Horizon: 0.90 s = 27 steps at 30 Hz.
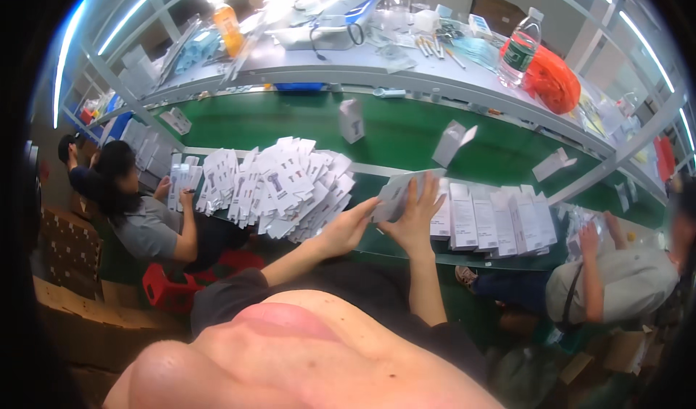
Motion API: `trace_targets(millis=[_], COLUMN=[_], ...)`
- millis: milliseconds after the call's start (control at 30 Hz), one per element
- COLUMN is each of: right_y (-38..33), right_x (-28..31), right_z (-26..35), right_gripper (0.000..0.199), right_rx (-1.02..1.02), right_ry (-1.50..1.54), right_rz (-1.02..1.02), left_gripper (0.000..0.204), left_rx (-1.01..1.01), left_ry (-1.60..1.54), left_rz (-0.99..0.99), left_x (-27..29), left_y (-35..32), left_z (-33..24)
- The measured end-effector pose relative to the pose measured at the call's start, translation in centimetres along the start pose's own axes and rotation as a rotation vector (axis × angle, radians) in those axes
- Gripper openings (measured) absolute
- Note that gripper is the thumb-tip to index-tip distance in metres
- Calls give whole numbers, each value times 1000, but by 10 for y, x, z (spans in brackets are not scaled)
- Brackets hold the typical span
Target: Fold flat white cardboard pieces into small rectangular boxes on an assembly line.
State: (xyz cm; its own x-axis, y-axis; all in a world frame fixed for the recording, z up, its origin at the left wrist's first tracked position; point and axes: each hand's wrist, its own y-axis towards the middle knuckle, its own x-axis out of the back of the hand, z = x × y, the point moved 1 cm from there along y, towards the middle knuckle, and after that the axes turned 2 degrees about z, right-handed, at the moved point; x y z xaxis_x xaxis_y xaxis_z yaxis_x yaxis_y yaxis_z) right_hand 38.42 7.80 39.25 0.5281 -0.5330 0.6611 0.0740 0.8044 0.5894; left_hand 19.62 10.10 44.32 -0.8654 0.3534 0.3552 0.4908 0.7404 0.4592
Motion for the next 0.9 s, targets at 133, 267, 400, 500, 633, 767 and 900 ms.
trace_targets(millis=[133,267,400,500,633,767,900], right_y=[-6,-25,-29,-25,-30,-23,-5], right_x=[11,9,1,10,7,10,26], right_z=[-1,11,7,4,-2,10,30], right_gripper=[131,132,129,120,105,85,62], right_rx=[-37,-5,123,-396,-404,-277,-407], right_ry=[-60,-41,118,617,809,901,1084], right_rz=[93,136,151,323,282,156,52], left_gripper=[47,52,56,57,59,62,63], left_rx=[282,561,683,391,249,123,-106], left_ry=[-154,-182,-100,-103,-341,-419,59], left_rz=[285,569,668,262,146,138,72], left_x=[15,40,43,35,15,-1,-18], left_y=[11,24,34,37,20,11,15], left_z=[17,29,32,37,30,22,12])
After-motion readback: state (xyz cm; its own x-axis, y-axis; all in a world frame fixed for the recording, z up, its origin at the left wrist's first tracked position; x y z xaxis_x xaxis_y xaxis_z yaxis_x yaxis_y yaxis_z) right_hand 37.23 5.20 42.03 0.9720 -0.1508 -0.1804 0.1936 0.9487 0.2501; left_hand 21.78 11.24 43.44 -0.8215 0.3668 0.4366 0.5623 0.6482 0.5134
